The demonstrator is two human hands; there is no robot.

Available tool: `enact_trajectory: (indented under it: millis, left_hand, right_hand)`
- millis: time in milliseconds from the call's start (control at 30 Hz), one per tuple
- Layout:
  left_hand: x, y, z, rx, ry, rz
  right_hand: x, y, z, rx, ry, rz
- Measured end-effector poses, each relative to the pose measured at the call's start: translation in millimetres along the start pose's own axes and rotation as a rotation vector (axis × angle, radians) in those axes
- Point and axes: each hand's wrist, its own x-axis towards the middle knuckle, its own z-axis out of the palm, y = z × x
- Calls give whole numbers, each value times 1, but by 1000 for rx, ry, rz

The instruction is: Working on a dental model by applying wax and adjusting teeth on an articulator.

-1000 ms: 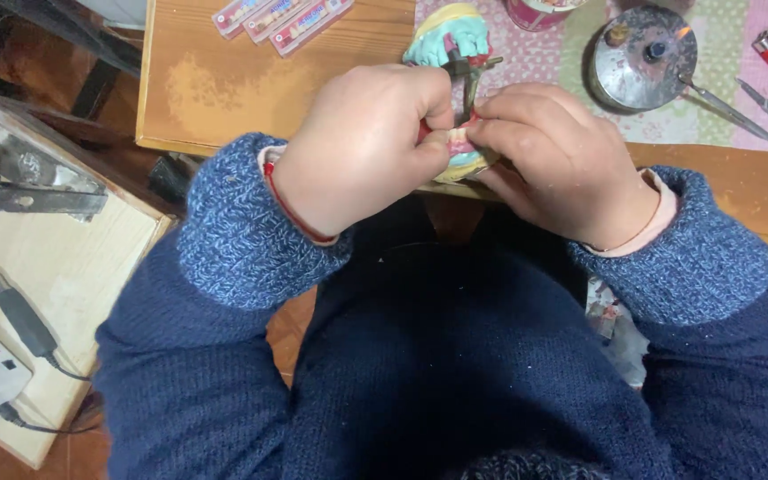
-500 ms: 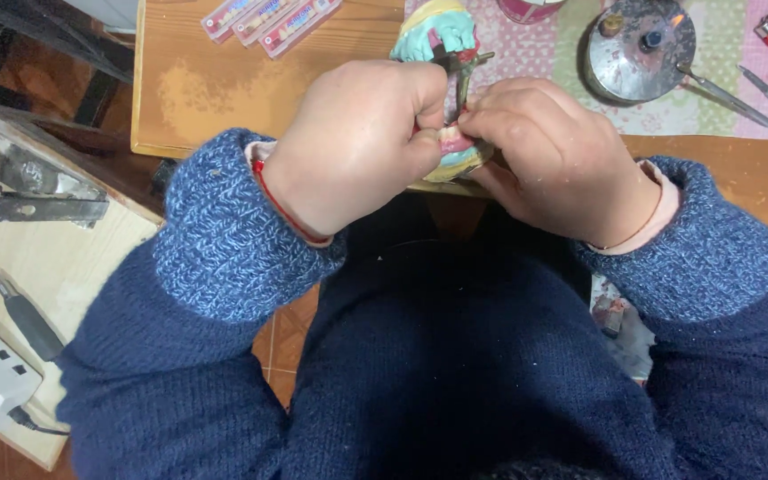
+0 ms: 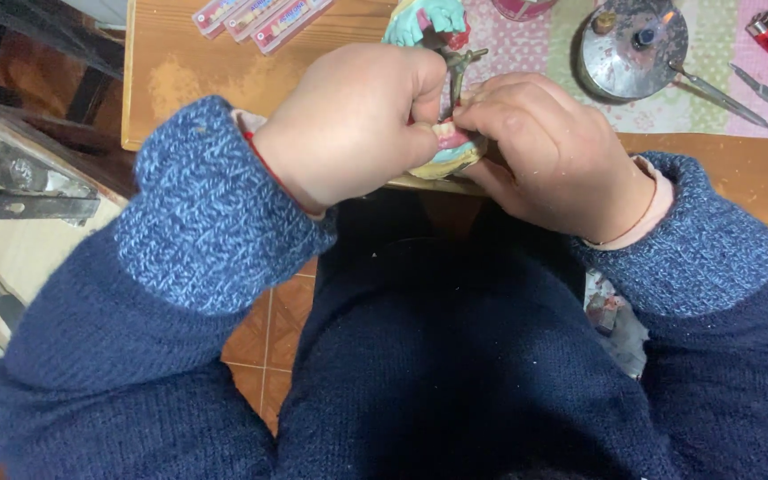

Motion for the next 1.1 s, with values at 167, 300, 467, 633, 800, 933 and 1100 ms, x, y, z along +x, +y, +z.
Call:
enact_trajectory:
  millis: [167,300,467,633,800,933,1100]
  left_hand:
    - [3,-1,-4,-120,-71,-120]
    - [-2,-9,-9,-229,-84,-76]
    - [-11,-10,-8,-280,-46,-23]
    - [-9,-6,-7,-144,53,20]
    - [-2,-4,-9,-73,-9,-36]
    - [-1,-2,-11,68,53,76]
    - [7,5,-24,-9,-99,-52]
  right_hand:
    - [-1,1,1,6,7,-9]
    - [0,2,2,15,3,-25]
    - [2,4,2,36,-2,-18]
    - [3,4,2,53,-5,-12]
    - [-1,6,4,37,4,-13]
    - [-1,6,3,36,12,-16]
    - [-1,6,3,37,7,-12]
